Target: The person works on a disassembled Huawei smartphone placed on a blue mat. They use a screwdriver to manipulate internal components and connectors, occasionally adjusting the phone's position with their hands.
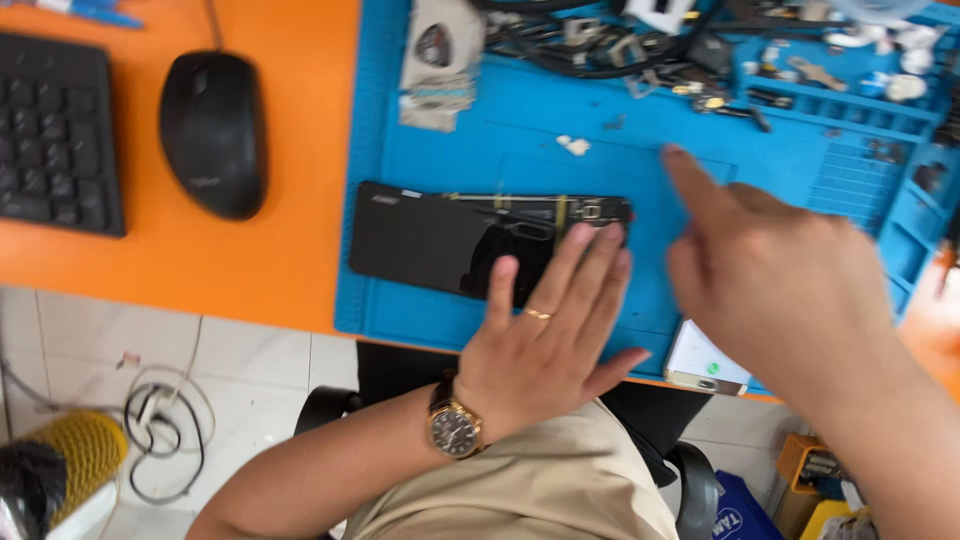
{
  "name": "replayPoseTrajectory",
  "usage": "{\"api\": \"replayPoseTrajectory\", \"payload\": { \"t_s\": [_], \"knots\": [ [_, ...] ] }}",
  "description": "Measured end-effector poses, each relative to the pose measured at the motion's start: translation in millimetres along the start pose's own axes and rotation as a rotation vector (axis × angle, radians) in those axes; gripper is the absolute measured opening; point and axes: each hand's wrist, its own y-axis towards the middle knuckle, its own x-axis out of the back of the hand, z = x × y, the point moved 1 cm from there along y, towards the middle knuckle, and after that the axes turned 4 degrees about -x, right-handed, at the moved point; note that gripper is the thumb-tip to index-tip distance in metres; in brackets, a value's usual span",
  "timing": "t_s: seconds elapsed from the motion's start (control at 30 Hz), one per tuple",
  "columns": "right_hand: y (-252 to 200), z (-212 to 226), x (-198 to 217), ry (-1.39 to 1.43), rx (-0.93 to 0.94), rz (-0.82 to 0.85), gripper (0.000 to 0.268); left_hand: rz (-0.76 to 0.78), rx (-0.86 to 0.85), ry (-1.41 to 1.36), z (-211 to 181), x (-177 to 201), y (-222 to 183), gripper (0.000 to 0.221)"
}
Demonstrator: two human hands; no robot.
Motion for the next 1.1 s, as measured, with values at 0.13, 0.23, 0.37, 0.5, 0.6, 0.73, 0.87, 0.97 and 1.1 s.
{"api": "replayPoseTrajectory", "payload": {
  "t_s": [0.13,0.23,0.37,0.5,0.6,0.73,0.87,0.97,1.1],
  "knots": [
    [3.6,8.5,-4.1,0.152,-0.085,0.116,0.073,0.047,-0.008,0.031,-4.0,-1.3,3.2,0.079],
    [-1.7,12.4,-9.5,0.152,-0.05,0.021,0.069,0.067,-0.025,0.052,-5.1,-3.7,2.2,0.082],
    [-21.6,8.6,5.3,0.318,-0.085,-0.028,0.062,0.1,-0.055,0.032,-7.5,-5.2,1.2,0.085],
    [-49.0,-6.0,16.8,0.852,-0.154,-0.065,0.051,0.137,-0.037,0.034,-8.6,-8.4,0.1,0.083],
    [-69.3,-21.2,9.8,1.051,-0.42,-0.022,0.039,0.156,-0.031,0.006,-8.3,-10.9,-2.3,0.083],
    [-94.1,-51.8,-11.6,0.945,-0.573,-0.354,0.014,0.178,-0.027,-0.055,-7.5,-13.0,-6.2,0.083],
    [-126.8,-92.0,-57.1,1.066,-0.653,-0.436,0.018,0.225,-0.021,-0.07,-7.9,-13.4,-8.6,0.086],
    [-156.5,-127.6,-124.7,1.042,-0.957,-0.566,0.025,0.216,0.024,-0.12,-9.7,-12.7,-9.1,0.082],
    [-117.4,-138.3,-131.8,1.191,-0.894,-0.686,0.044,0.217,0.041,-0.138,-11.3,-10.1,-7.6,0.081]
  ]
}}
